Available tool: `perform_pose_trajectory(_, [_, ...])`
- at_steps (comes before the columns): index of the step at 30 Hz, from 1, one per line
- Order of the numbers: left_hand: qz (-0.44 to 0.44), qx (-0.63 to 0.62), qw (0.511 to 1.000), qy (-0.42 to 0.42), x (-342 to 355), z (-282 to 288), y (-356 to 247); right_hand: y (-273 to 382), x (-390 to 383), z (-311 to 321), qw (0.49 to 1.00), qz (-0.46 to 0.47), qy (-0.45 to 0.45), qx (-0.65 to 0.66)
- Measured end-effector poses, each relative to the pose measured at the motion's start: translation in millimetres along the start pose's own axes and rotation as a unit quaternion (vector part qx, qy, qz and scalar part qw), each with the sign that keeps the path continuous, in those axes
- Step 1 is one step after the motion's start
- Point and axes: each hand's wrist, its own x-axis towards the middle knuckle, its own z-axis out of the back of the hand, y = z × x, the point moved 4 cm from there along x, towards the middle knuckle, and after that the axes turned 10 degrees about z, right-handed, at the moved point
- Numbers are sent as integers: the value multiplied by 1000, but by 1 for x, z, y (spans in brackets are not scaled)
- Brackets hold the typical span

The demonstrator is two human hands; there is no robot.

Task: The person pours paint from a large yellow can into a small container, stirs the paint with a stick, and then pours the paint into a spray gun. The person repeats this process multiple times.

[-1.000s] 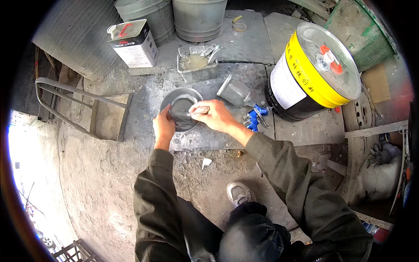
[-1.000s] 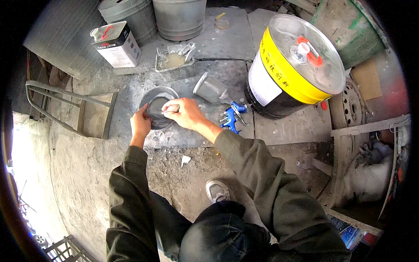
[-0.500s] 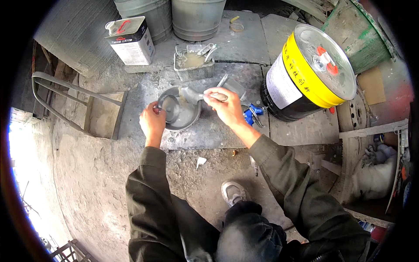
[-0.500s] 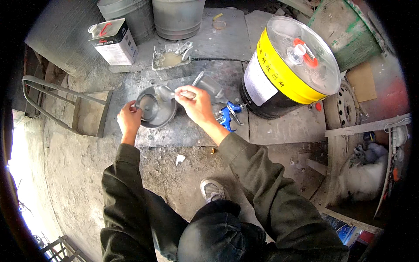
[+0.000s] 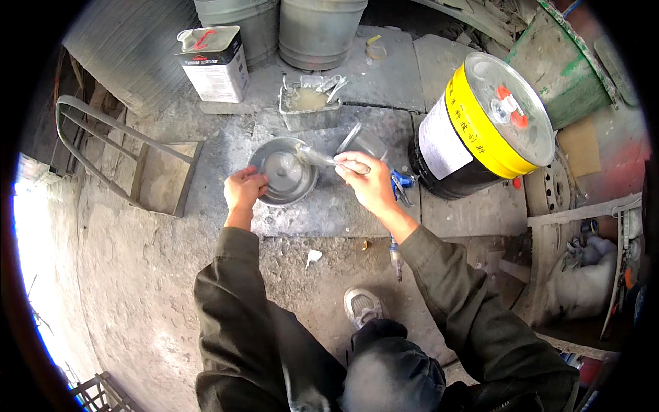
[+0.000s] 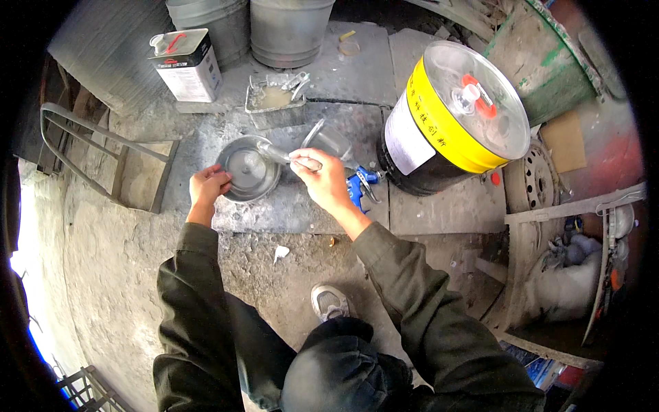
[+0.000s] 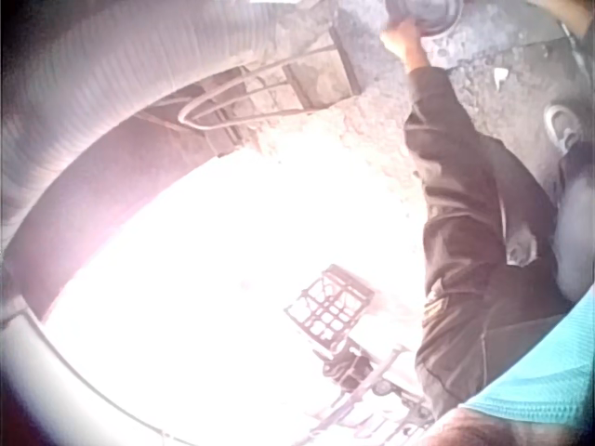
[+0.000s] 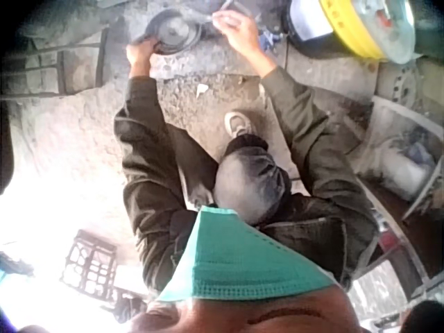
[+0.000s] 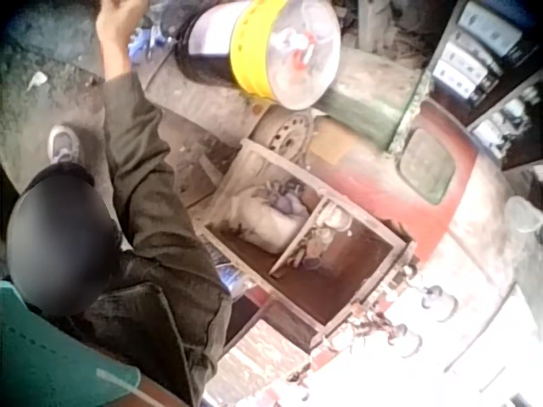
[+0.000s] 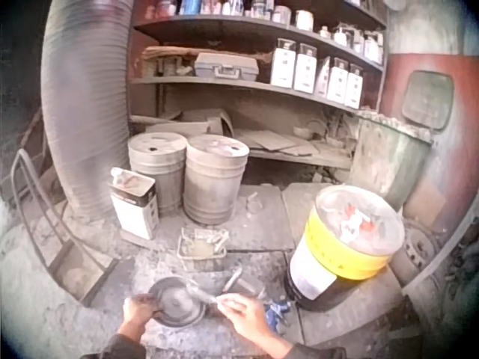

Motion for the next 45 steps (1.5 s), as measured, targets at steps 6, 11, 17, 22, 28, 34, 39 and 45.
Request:
perform_pose_trajectory(6, [-291, 163, 940, -75, -54, 23, -45, 32, 1, -23, 973, 99, 114, -174])
perform_pose_trajectory(11, [-352, 200, 906, -126, -84, 51, -52, 28, -5, -54, 888, 209, 250, -323])
perform_pose_trajectory(17, [-53, -235, 963, -125, -46, 127, 22, 5, 4, -93, 889, 220, 250, -313])
perform_pose_trajectory(22, [85, -340, 936, -41, -32, 135, 98, 2, -16, -86, 898, 204, 228, -316])
perform_pose_trajectory(28, [141, -303, 941, 45, -33, 108, 145, 25, -46, -44, 912, 218, 180, -297])
perform_pose_trajectory(34, [121, -135, 982, 53, -43, 91, 132, -28, -154, 67, 919, 24, -40, -391])
perform_pose_trajectory(39, [-35, -193, 974, -117, -39, 132, 97, -65, -213, 94, 899, -166, -133, -383])
perform_pose_trajectory(45, [-121, -141, 981, -54, -88, 147, 31, -108, -205, 62, 895, -429, -106, 61])
